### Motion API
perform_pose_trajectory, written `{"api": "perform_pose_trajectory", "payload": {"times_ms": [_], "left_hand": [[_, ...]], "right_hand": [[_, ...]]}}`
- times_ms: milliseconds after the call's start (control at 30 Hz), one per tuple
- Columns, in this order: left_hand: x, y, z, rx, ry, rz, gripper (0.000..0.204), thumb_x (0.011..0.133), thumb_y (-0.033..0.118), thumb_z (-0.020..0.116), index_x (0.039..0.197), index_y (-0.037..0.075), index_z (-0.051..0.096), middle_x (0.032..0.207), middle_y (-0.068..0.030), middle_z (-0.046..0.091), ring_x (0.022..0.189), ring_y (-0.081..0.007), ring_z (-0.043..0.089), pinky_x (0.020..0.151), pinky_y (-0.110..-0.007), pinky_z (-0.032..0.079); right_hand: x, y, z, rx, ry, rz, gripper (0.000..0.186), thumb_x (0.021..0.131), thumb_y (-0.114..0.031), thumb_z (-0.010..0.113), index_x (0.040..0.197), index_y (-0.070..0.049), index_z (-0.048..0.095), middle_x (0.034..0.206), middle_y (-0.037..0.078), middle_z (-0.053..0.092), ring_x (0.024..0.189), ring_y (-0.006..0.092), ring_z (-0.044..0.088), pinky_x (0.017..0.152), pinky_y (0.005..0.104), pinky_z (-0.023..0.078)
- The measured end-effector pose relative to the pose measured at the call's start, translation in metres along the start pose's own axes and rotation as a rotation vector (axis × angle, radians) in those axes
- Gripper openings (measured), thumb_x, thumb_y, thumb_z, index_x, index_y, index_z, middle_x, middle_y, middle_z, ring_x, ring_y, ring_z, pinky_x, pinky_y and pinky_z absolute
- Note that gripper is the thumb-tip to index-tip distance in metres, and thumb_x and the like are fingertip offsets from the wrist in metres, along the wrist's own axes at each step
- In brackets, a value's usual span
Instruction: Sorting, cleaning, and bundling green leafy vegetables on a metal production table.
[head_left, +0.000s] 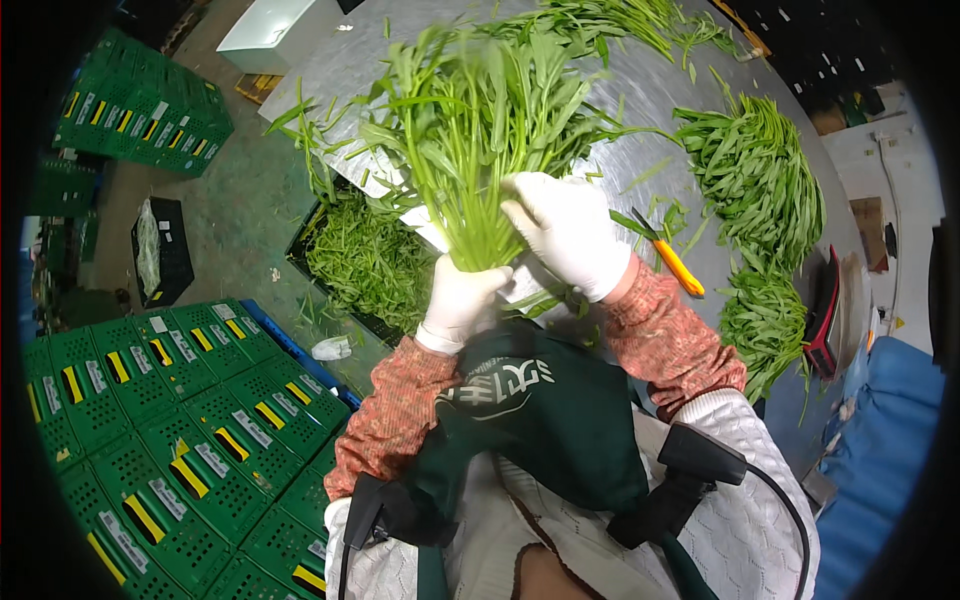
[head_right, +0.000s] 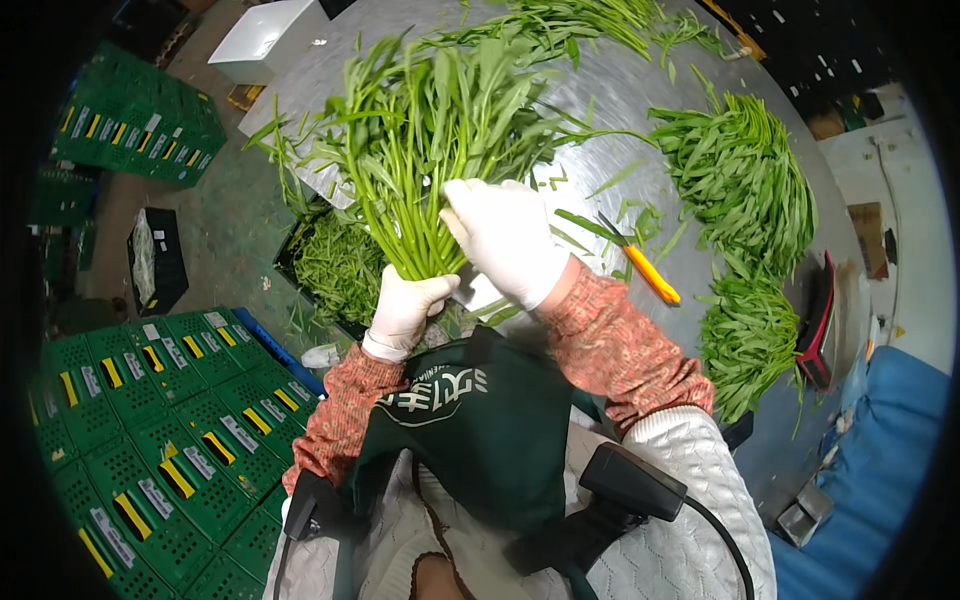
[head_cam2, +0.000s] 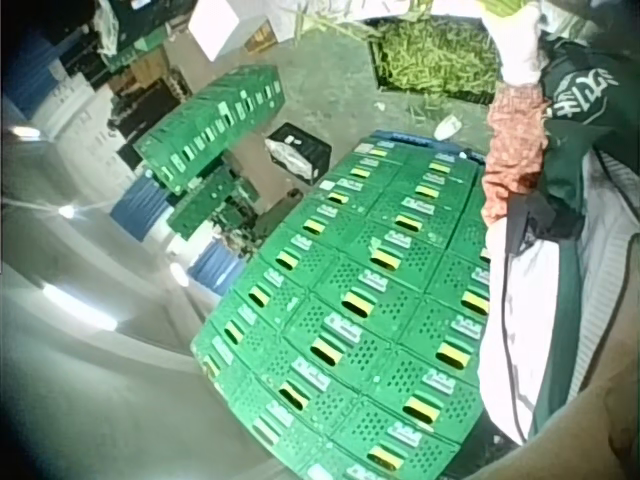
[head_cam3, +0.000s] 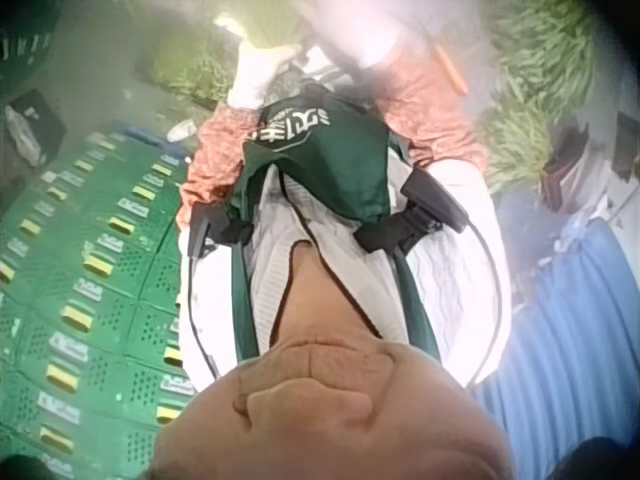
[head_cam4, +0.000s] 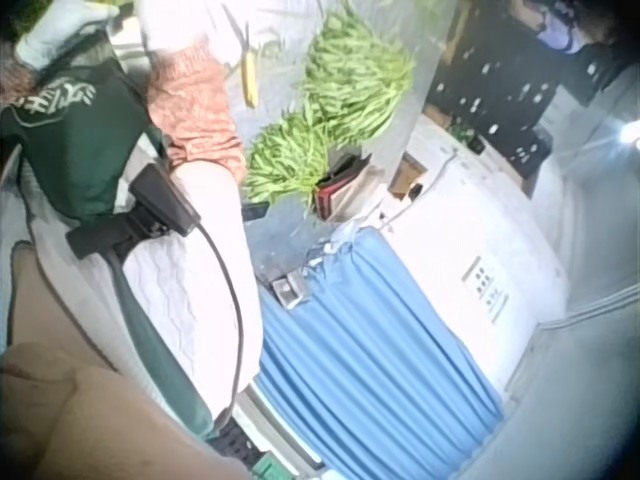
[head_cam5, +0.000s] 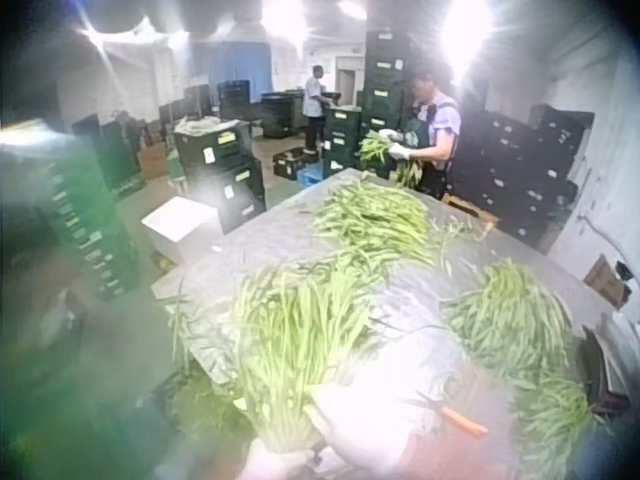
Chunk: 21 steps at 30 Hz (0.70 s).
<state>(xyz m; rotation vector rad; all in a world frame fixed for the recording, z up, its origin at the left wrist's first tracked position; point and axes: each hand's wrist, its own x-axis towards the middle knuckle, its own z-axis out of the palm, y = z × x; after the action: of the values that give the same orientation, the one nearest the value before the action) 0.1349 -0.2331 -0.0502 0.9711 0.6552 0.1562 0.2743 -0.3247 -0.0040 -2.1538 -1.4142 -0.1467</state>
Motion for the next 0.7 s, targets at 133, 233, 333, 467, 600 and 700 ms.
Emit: {"api": "perform_pose_trajectory", "payload": {"times_ms": [133, 233, 333, 467, 600, 700], "left_hand": [[0.003, -0.001, -0.003, 0.010, -0.031, -0.036, 0.028, 0.076, -0.007, 0.063, 0.103, -0.004, 0.059, 0.081, -0.0042, 0.062, 0.061, -0.0111, 0.057, 0.057, -0.024, 0.048], [0.002, 0.000, 0.001, -0.070, -0.011, 0.098, 0.029, 0.076, -0.006, 0.063, 0.105, -0.002, 0.060, 0.084, -0.0046, 0.064, 0.062, -0.0085, 0.056, 0.055, -0.023, 0.046], [0.004, -0.003, 0.001, -0.156, 0.034, 0.078, 0.025, 0.075, -0.002, 0.067, 0.099, -0.003, 0.062, 0.080, -0.0039, 0.064, 0.052, -0.0061, 0.052, 0.046, -0.019, 0.041], [0.001, -0.001, -0.002, 0.044, -0.010, -0.013, 0.028, 0.074, -0.005, 0.063, 0.102, -0.004, 0.061, 0.084, -0.0046, 0.065, 0.067, -0.0105, 0.059, 0.059, -0.024, 0.048], [0.002, -0.014, 0.001, 0.131, 0.007, 0.182, 0.026, 0.074, -0.004, 0.062, 0.101, -0.005, 0.061, 0.082, -0.0049, 0.065, 0.066, -0.0098, 0.058, 0.059, -0.024, 0.048], [0.003, -0.016, -0.005, 0.113, -0.019, 0.159, 0.028, 0.074, -0.003, 0.062, 0.102, -0.004, 0.062, 0.086, -0.0046, 0.065, 0.073, -0.0098, 0.059, 0.065, -0.025, 0.049]], "right_hand": [[-0.008, -0.009, 0.004, 0.126, -0.074, 0.078, 0.009, 0.080, -0.015, 0.064, 0.080, -0.008, 0.059, 0.072, 0.010, 0.062, 0.063, 0.0267, 0.062, 0.055, 0.0361, 0.046], [-0.007, -0.020, -0.016, 0.496, -0.449, 0.000, 0.009, 0.082, -0.017, 0.059, 0.081, -0.009, 0.058, 0.064, 0.010, 0.059, 0.055, 0.0284, 0.058, 0.053, 0.0376, 0.046], [-0.015, -0.010, -0.014, 0.452, -0.457, -0.163, 0.014, 0.081, -0.020, 0.063, 0.089, -0.009, 0.061, 0.059, 0.009, 0.058, 0.051, 0.0247, 0.058, 0.049, 0.0336, 0.045], [0.008, -0.003, -0.016, 0.319, -0.110, 0.338, 0.035, 0.081, -0.028, 0.066, 0.109, -0.007, 0.061, 0.062, 0.009, 0.062, 0.056, 0.0263, 0.062, 0.055, 0.0355, 0.050], [0.016, -0.007, 0.001, 0.281, -0.095, 0.353, 0.030, 0.080, -0.028, 0.067, 0.099, -0.004, 0.064, 0.062, 0.008, 0.063, 0.055, 0.0244, 0.062, 0.054, 0.0346, 0.049], [0.014, -0.006, 0.007, 0.516, -0.087, 0.465, 0.027, 0.082, -0.025, 0.067, 0.095, -0.001, 0.064, 0.059, 0.005, 0.060, 0.052, 0.0136, 0.057, 0.051, 0.0275, 0.045]]}}
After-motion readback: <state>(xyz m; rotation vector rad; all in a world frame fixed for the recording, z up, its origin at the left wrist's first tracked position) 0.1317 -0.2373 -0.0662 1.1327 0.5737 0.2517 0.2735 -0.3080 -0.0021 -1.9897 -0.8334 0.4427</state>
